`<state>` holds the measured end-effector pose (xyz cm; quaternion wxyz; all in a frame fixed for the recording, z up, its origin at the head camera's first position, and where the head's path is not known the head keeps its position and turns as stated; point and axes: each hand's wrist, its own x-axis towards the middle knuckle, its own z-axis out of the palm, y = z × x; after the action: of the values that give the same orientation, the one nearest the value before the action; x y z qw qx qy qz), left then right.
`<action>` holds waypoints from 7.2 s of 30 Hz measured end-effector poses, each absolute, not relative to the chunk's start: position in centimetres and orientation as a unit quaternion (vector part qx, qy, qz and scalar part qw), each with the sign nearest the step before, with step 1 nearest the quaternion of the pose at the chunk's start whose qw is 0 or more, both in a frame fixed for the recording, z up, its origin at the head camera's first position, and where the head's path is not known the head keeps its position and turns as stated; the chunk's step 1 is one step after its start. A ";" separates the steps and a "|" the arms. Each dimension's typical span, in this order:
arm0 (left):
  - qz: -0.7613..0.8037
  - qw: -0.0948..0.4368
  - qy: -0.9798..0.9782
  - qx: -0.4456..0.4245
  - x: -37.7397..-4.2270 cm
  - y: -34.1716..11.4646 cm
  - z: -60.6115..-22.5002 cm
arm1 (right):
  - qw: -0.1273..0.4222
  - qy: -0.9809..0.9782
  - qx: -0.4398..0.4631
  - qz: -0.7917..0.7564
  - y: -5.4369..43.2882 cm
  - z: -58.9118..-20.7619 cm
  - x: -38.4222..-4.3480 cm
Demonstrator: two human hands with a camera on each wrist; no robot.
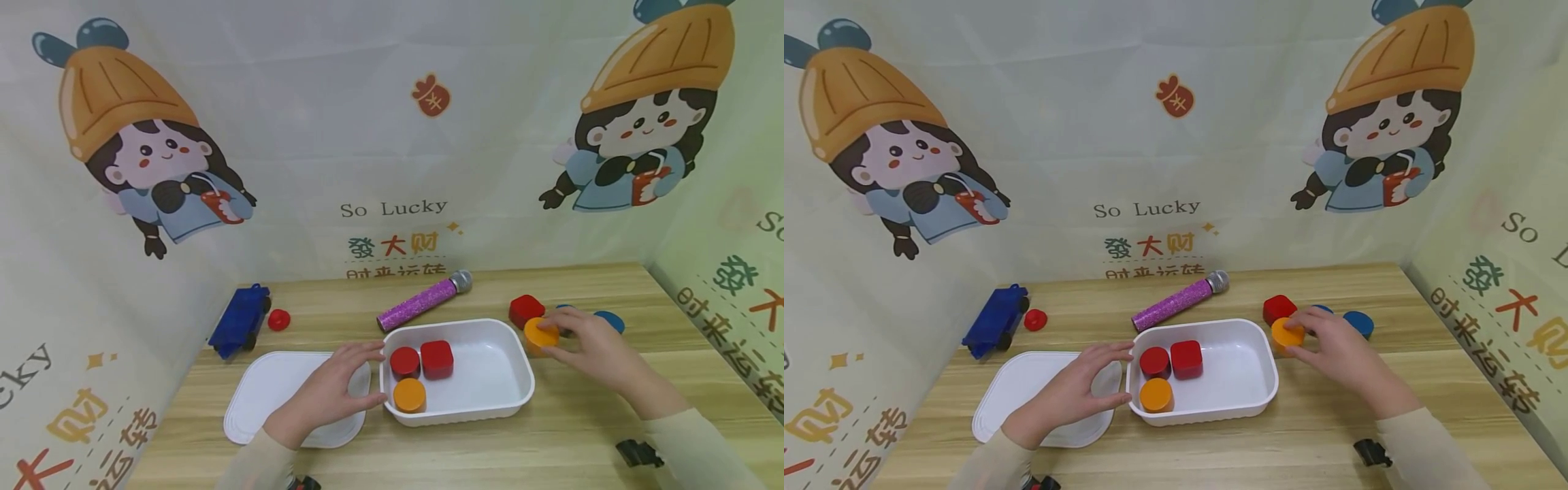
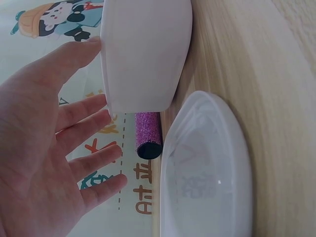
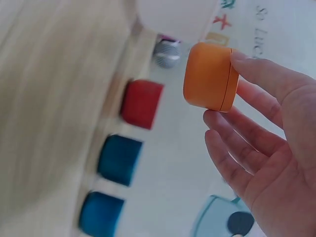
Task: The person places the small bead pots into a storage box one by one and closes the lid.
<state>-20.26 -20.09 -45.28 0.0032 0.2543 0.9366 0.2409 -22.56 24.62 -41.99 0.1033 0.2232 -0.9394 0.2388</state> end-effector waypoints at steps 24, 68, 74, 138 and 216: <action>0.243 0.001 0.937 0.252 -20.3 -20.1 -45.3 | -0.016 -0.893 0.380 0.240 16.2 -42.6 -21.7; 0.255 0.009 0.937 0.240 -20.0 -19.8 -45.4 | -0.016 -0.870 0.398 0.290 15.8 -43.0 -24.4; 0.246 0.007 0.939 0.239 -20.2 -19.9 -45.1 | 0.024 -0.906 0.314 0.283 19.1 -42.3 -26.1; 0.247 0.009 0.939 0.237 -20.1 -19.9 -45.2 | 0.062 -0.953 0.137 0.264 21.7 -40.7 -27.5; 0.250 0.010 0.939 0.235 -20.2 -19.9 -45.6 | 0.128 -0.947 0.224 0.191 27.4 -44.2 -27.9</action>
<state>-20.20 -19.91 -45.62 0.0104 0.2353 0.9393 0.2496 -27.93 27.36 -44.16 0.1279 0.2238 -0.9471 0.1912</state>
